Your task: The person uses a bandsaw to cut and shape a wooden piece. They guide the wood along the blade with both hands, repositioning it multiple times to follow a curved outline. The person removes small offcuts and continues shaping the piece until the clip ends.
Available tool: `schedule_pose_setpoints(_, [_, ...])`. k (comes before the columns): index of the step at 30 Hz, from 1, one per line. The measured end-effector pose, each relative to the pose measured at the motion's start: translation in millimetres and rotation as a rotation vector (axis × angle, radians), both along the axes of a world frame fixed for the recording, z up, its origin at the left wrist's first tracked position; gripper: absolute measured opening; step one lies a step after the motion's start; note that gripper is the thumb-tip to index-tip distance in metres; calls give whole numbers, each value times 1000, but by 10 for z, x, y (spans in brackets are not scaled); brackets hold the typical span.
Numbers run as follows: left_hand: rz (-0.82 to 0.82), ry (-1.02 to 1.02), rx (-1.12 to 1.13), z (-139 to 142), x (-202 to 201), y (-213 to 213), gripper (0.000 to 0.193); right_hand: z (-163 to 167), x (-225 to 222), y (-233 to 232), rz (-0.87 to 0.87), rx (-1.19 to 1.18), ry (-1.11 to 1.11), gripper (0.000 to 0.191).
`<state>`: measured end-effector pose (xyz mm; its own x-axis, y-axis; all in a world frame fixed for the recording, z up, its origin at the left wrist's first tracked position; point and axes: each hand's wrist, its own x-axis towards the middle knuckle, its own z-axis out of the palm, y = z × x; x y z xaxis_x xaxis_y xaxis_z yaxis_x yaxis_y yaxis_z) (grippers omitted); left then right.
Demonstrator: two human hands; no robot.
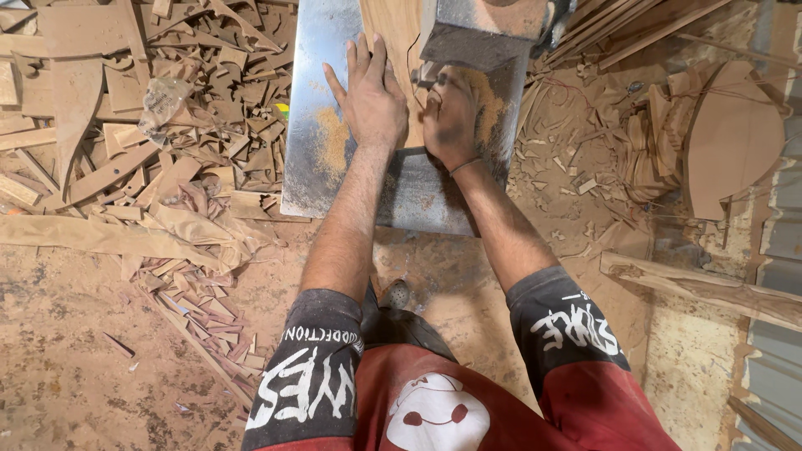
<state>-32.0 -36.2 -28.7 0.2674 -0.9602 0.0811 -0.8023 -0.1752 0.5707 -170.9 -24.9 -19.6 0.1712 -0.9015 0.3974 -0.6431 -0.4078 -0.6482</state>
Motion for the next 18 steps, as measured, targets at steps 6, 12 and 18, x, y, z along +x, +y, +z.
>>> schedule_pose_setpoints(6, [-13, 29, 3, 1, 15, -32, 48, -11, 0, -22, -36, 67, 27, 40])
schedule_pose_setpoints(12, [-24, 7, -18, -24, 15, -77, 48, -59, -11, -66, -37, 48, 15, 40])
schedule_pose_setpoints(18, [-35, 6, -23, -23, 15, -108, 48, -110, -21, -74, -47, 15, 10, 36])
